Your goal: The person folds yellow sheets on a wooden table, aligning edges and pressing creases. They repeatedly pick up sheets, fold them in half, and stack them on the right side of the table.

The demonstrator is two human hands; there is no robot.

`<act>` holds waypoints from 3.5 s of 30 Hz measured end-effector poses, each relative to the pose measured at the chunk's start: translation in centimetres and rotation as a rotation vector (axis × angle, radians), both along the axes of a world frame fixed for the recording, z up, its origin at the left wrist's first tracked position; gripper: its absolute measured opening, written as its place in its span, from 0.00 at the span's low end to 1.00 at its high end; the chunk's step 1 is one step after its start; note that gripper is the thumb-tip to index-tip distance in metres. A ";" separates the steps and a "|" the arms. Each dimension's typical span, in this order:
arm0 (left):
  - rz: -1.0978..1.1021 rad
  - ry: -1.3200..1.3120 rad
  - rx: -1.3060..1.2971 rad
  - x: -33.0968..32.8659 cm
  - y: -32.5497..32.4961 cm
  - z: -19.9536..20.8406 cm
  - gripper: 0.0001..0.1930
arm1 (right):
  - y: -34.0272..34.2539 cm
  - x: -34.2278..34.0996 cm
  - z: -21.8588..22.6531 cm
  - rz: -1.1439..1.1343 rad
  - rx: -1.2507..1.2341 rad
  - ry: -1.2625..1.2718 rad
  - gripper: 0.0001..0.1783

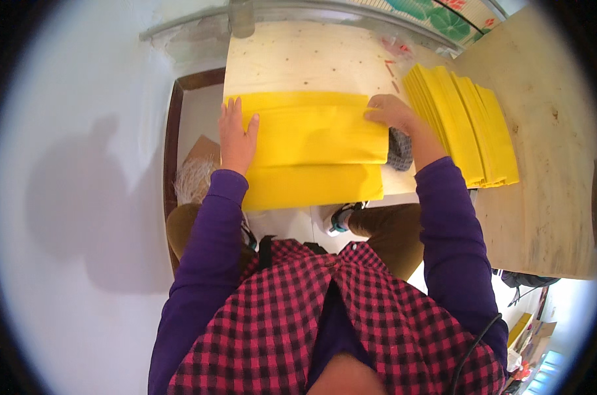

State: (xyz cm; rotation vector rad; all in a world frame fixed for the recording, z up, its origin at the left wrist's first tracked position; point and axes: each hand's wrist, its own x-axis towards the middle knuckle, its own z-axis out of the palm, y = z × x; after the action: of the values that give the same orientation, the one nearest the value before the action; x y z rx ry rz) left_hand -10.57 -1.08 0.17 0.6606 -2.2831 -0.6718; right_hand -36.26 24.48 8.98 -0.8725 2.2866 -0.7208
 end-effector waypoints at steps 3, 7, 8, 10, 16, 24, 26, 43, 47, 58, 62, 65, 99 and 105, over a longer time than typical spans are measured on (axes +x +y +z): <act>-0.143 0.214 0.314 3.0 1.7 1.2 0.20 | 0.7 1.1 1.2 -0.102 -0.034 -0.152 0.12; -0.356 0.170 1.267 7.2 7.4 1.6 0.18 | 2.5 2.6 2.1 -0.197 -0.089 -0.239 0.11; -0.440 0.096 1.548 8.0 8.5 1.6 0.18 | 3.0 3.0 2.2 -0.228 -0.118 -0.288 0.11; -0.437 0.092 1.875 8.5 11.1 1.2 0.21 | 4.4 3.9 2.2 -0.255 -0.135 -0.286 0.09; -0.314 0.420 2.247 6.0 14.2 0.1 0.22 | 9.5 7.5 2.0 -0.302 -0.223 -0.267 0.08; -0.201 0.548 2.140 2.1 14.9 1.4 0.19 | 17.3 13.8 2.5 -0.354 -0.382 -0.061 0.10; -0.190 0.552 2.083 1.3 15.3 2.5 0.19 | 18.8 14.8 2.5 -0.438 -0.420 -0.089 0.09; -0.619 0.259 1.875 -22.2 24.3 13.2 0.15 | 29.5 8.3 3.4 -0.933 -0.867 0.079 0.13; -0.708 0.171 1.872 -28.6 25.6 13.0 0.15 | 30.2 4.8 3.2 -1.041 -0.797 0.163 0.14; -0.641 -0.011 1.800 -38.8 27.2 8.8 0.16 | 29.9 -1.3 -0.2 -1.115 -0.642 0.299 0.15; -0.686 -0.042 1.787 -39.6 27.1 8.1 0.17 | 29.4 -1.4 -0.5 -1.141 -0.619 0.320 0.15; -0.671 -0.057 1.779 -40.0 27.1 7.8 0.17 | 29.2 -1.3 -0.6 -1.158 -0.585 0.310 0.15; -0.562 0.341 0.887 -24.6 15.8 9.0 0.25 | 27.4 2.1 0.5 -0.988 -0.286 0.972 0.14; -0.280 0.074 0.717 -7.4 8.3 6.7 0.25 | 18.5 6.7 -2.9 -0.330 -0.439 0.702 0.21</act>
State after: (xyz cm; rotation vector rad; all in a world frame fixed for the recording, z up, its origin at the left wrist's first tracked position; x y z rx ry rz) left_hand -17.98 7.22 6.86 0.6126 -2.0567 -1.6578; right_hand -29.52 43.01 6.04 -1.0795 3.0005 -1.2505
